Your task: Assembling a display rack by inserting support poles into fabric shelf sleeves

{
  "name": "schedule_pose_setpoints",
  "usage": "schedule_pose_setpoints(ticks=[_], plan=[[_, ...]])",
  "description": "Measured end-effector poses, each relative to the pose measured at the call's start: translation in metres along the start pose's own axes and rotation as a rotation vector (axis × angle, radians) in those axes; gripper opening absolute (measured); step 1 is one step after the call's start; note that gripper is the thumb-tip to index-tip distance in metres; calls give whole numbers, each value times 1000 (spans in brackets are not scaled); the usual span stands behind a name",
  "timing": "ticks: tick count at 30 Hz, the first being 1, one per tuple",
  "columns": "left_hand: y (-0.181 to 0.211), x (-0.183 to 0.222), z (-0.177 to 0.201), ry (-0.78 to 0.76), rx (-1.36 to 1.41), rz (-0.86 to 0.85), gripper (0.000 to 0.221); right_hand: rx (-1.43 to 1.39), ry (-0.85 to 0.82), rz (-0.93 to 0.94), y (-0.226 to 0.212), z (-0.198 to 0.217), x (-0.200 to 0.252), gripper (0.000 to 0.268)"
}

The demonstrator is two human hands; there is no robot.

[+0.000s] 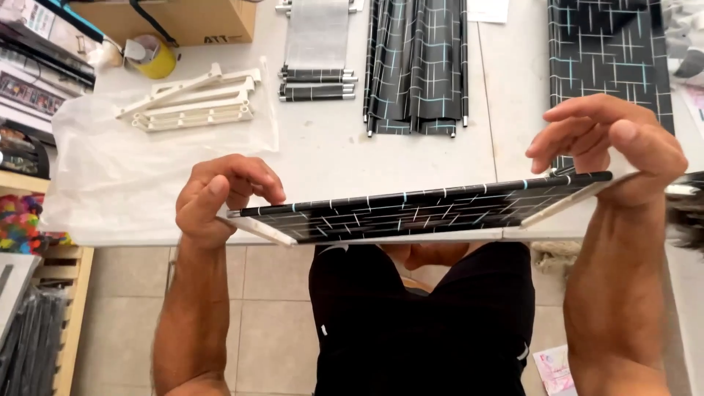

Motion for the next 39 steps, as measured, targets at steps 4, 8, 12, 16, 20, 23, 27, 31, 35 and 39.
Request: schedule_pose_setpoints(ticks=[4, 8, 12, 16, 20, 23, 27, 31, 35, 39], plan=[[-4, 2, 4, 8, 13, -40, 52, 111, 32, 67, 3, 0, 0, 58], [-10, -1, 17, 87, -37, -175, 56, 111, 185, 203, 15, -10, -8, 61], [-22, 4, 14, 128, -202, -316, 75, 112, 408, 123, 47, -19, 8, 74], [-99, 25, 47, 182, 129, -203, 100, -157, 240, 127, 110, -25, 19, 81], [-203, 44, 89, 402, 146, -41, 95, -91, 426, -178, 244, -11, 66, 95], [-196, 40, 80, 413, 40, -70, 102, -34, 459, -160, 195, -32, 50, 105], [-209, 33, 74, 411, 55, -124, 95, -55, 506, -160, 186, -31, 39, 108], [-200, 53, 64, 488, 49, 11, 102, 21, 498, -252, 164, -50, 50, 104], [-206, 65, 84, 625, 156, 44, 98, -78, 421, -226, 134, -70, 49, 102], [-170, 40, 44, 903, 285, 6, 67, -165, 581, -27, 279, -29, 144, 73]])
Point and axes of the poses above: each hand's wrist, its own x-axis away from the middle knuckle, its own z-axis out of the back of the hand, y = z × x, the point moved 2 cm from there along -x, towards the middle knuckle, and after that the axes turned 12 degrees about x, right-handed, at the moved point
